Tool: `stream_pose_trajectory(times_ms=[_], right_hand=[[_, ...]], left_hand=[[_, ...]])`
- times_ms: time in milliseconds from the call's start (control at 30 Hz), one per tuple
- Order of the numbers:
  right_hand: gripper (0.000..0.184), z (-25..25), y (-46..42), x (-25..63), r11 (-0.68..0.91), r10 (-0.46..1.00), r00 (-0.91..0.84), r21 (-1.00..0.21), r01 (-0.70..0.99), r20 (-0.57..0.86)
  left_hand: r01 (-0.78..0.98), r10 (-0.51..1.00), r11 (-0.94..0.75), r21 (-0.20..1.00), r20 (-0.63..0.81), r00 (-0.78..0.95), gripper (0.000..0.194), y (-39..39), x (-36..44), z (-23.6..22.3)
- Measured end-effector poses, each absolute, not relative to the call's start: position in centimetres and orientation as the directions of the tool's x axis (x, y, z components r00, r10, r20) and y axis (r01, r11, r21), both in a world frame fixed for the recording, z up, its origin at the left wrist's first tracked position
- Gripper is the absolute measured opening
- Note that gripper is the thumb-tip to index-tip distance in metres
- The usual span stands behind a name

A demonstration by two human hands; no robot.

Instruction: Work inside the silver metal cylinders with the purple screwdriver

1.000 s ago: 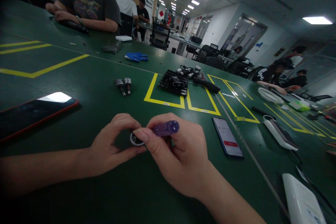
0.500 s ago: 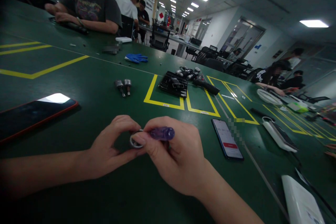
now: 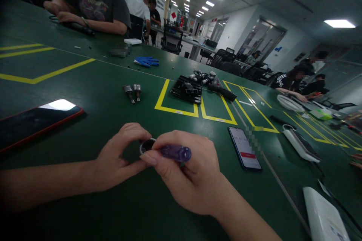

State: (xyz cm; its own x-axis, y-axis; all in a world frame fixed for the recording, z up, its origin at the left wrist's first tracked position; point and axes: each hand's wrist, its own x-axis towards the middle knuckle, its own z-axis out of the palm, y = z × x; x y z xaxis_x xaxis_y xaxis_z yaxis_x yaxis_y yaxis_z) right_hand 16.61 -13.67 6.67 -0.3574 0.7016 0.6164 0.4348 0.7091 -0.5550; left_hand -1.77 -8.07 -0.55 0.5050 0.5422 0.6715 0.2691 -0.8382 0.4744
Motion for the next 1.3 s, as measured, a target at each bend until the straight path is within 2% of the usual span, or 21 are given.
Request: stream_pose_trajectory(times_ms=[133, 467, 567, 767, 1033, 1133, 1300], right_hand=[[0.005, 6.2, -13.7, 16.6, 0.708, 0.702, -0.368, -0.545, 0.448, 0.61], [0.008, 5.4, -14.6, 16.6, 0.781, 0.608, -0.422, -0.408, 0.473, 0.673], [0.005, 5.0, -14.6, 16.7, 0.764, 0.625, -0.381, -0.435, 0.476, 0.681], [0.007, 3.6, -14.6, 17.4, 0.705, 0.69, -0.222, -0.57, 0.422, 0.689], [0.012, 3.1, -15.1, 17.7, 0.711, 0.682, -0.15, -0.6, 0.366, 0.716], [0.011, 3.3, -15.2, 17.7, 0.72, 0.682, -0.198, -0.599, 0.35, 0.704], [0.006, 4.0, -14.9, 17.2, 0.723, 0.673, -0.25, -0.548, 0.421, 0.696]], left_hand=[[0.265, 0.54, -0.839, 0.475, 0.668, 0.512, 0.023, -8.1, -1.7, -0.5], [0.245, 0.518, -0.853, 0.46, 0.692, 0.503, 0.027, -8.1, -1.6, -0.9], [0.244, 0.51, -0.859, 0.45, 0.707, 0.491, 0.027, -8.1, -1.6, -0.9], [0.236, 0.508, -0.859, 0.455, 0.694, 0.511, 0.029, -7.9, -1.3, -0.8], [0.237, 0.504, -0.861, 0.451, 0.69, 0.519, 0.033, -7.9, -1.3, -1.2], [0.242, 0.506, -0.86, 0.45, 0.687, 0.521, 0.032, -7.9, -1.4, -1.2], [0.228, 0.502, -0.861, 0.454, 0.695, 0.514, 0.028, -7.9, -1.2, -1.2]])
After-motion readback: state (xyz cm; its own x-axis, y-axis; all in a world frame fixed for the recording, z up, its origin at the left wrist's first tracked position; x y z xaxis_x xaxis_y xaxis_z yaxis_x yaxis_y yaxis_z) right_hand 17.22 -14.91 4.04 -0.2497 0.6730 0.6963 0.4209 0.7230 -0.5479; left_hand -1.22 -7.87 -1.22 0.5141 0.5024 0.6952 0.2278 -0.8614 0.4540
